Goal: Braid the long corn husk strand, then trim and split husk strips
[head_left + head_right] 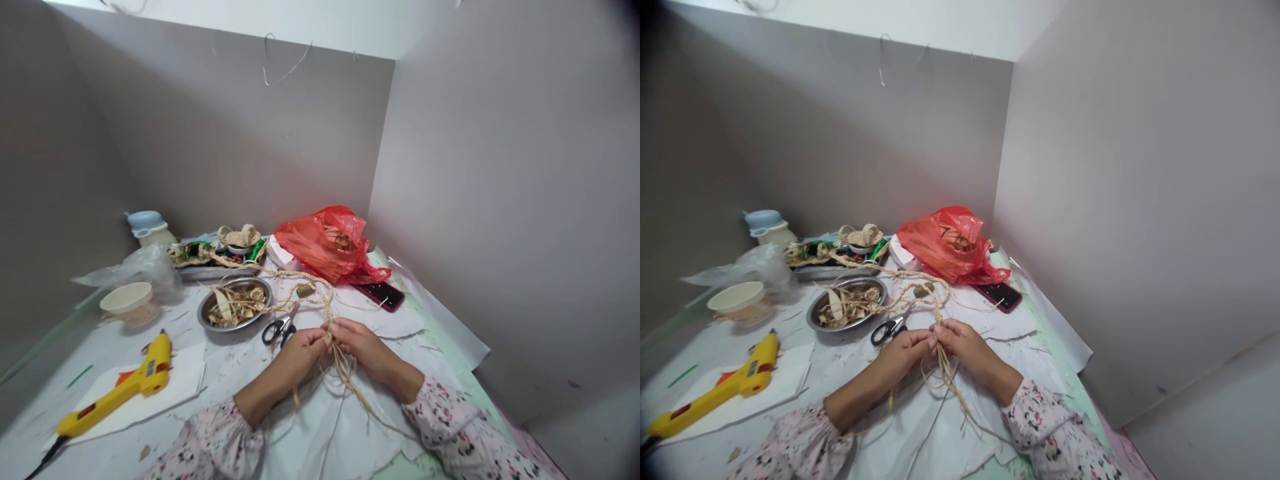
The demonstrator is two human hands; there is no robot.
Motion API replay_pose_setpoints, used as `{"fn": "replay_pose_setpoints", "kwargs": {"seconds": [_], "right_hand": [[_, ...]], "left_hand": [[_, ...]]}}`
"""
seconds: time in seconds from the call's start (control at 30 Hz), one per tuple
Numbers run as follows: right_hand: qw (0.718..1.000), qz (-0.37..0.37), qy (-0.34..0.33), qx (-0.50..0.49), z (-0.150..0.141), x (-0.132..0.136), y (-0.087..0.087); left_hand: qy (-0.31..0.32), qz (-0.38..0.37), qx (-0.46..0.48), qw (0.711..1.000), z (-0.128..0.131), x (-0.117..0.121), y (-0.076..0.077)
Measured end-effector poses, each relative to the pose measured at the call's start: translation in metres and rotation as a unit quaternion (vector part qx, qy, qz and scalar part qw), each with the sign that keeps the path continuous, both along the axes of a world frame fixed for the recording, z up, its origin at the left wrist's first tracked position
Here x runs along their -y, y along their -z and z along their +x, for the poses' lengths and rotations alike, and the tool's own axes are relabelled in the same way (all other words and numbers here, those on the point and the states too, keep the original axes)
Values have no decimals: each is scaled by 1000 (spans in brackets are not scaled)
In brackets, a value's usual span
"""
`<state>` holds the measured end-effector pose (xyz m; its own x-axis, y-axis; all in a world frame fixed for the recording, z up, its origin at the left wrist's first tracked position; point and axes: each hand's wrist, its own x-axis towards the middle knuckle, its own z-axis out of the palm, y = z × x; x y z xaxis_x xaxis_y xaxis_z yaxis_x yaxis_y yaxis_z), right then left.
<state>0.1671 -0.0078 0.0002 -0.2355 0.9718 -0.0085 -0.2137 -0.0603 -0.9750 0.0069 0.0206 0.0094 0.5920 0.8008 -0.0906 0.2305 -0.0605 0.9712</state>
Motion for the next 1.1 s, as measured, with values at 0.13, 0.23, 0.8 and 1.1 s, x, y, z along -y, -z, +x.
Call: {"fn": "replay_pose_setpoints", "kwargs": {"seconds": [0.13,0.23,0.8,1.1], "right_hand": [[997,36,-39,56,0,1,1],[998,3,-60,31,2,0,1],[991,-47,-128,12,7,1,-2],[991,23,-7,132,-2,-4,12]], "left_hand": [[2,-21,26,999,1,-1,-4],[8,-59,58,997,2,3,-11],[67,-89,112,987,3,4,-1],[-7,115,-81,990,-7,-2,2]]}}
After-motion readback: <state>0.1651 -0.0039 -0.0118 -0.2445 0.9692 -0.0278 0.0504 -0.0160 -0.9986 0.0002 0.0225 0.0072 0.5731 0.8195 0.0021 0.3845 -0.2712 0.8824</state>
